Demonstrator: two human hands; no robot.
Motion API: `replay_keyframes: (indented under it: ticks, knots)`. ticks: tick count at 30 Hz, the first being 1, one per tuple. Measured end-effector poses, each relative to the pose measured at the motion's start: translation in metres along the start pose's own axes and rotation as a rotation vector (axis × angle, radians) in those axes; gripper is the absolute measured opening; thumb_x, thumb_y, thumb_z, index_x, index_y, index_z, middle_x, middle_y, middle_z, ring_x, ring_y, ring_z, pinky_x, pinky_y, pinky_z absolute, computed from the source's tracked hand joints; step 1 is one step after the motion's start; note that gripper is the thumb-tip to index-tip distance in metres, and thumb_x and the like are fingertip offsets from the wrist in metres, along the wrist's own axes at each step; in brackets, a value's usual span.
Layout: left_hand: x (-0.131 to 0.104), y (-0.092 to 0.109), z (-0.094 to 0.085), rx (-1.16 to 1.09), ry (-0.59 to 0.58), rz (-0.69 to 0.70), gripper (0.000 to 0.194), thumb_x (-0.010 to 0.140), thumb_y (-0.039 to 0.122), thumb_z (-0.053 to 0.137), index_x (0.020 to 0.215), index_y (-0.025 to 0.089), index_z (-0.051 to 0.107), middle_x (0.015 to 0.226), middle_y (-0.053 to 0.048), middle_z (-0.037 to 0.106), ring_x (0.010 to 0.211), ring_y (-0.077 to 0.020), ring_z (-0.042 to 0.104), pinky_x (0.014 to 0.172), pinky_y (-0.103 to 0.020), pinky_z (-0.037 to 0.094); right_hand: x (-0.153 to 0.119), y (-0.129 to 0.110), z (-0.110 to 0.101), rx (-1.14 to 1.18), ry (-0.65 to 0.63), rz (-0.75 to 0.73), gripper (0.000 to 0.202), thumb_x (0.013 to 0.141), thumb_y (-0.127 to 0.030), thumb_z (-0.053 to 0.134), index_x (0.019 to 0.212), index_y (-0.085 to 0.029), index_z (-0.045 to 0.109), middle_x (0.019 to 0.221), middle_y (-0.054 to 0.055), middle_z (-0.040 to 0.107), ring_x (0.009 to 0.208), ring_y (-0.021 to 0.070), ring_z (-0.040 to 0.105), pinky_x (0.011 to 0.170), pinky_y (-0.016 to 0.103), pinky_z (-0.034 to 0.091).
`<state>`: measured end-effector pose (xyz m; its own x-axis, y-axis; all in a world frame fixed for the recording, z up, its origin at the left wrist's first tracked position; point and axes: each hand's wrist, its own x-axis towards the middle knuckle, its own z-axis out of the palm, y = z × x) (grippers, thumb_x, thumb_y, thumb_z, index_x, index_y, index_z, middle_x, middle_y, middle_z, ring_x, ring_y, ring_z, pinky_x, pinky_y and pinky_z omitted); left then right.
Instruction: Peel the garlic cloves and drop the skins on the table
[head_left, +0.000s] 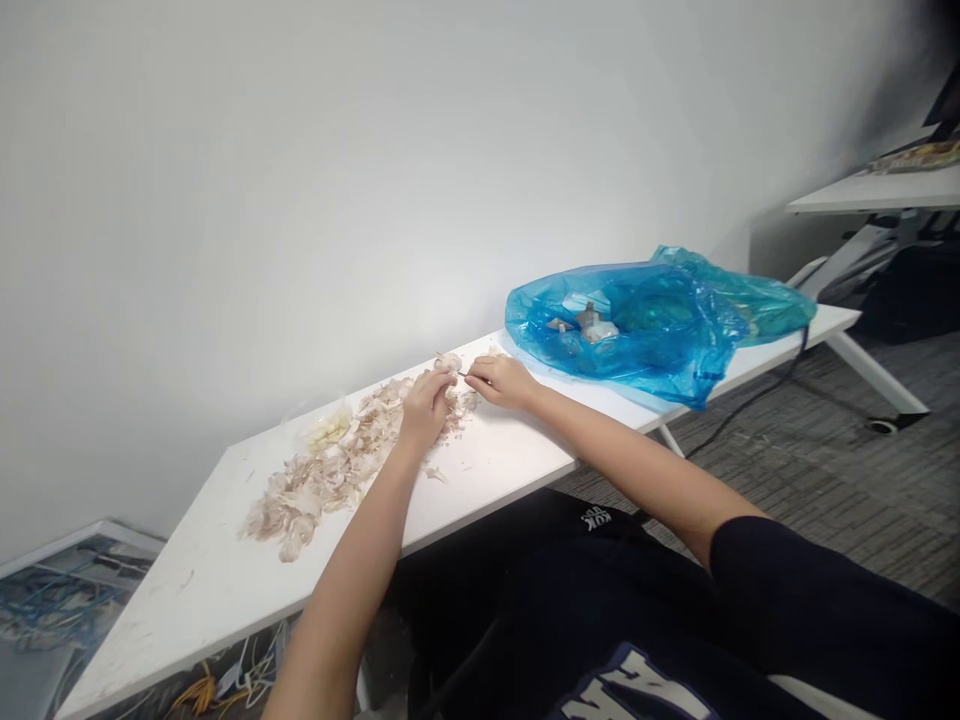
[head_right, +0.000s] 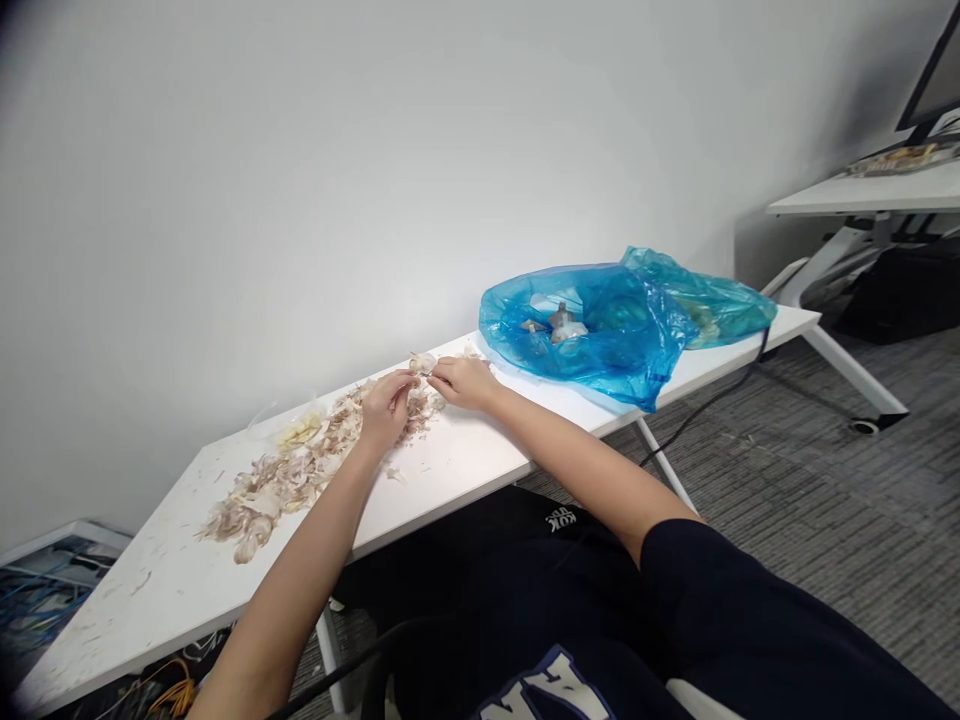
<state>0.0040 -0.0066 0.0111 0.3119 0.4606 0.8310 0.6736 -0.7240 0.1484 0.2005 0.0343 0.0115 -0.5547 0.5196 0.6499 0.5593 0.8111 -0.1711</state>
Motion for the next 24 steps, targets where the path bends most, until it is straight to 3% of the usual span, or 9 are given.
replay_keyframes:
  ticks: [9, 15, 24]
  knots:
    - [-0.0005, -0.0049, 0.0005, 0.021, 0.002, 0.003, 0.024, 0.09, 0.014, 0.044, 0.098, 0.02, 0.066, 0.111, -0.01, 0.066, 0.109, -0.0196, 0.061, 0.095, -0.038, 0.05, 0.0028, 0.0, 0.0033, -0.008, -0.071, 0.037, 0.028, 0.099, -0.031, 0.041, 0.089, -0.015, 0.062, 0.09, 0.005, 0.063, 0.085, 0.013, 0.054, 0.074, 0.023, 0.034]
    - [-0.0017, -0.0079, 0.0031, -0.038, -0.018, 0.007, 0.024, 0.091, 0.015, 0.042, 0.101, 0.02, 0.064, 0.104, -0.008, 0.068, 0.103, -0.0196, 0.061, 0.092, -0.038, 0.05, 0.0043, 0.0006, 0.0053, -0.029, -0.083, 0.047, 0.031, 0.102, -0.033, 0.035, 0.092, -0.016, 0.059, 0.093, 0.004, 0.064, 0.086, 0.0123, 0.055, 0.076, 0.022, 0.033]
    - [-0.0023, -0.0009, 0.0066, -0.202, 0.052, -0.25, 0.021, 0.088, 0.02, 0.046, 0.099, 0.02, 0.064, 0.099, -0.006, 0.065, 0.087, -0.0176, 0.066, 0.081, -0.034, 0.056, 0.0016, -0.0046, 0.0026, -0.082, -0.139, 0.163, 0.032, 0.102, -0.038, 0.031, 0.101, -0.021, 0.058, 0.093, 0.002, 0.067, 0.084, 0.013, 0.059, 0.071, 0.021, 0.032]
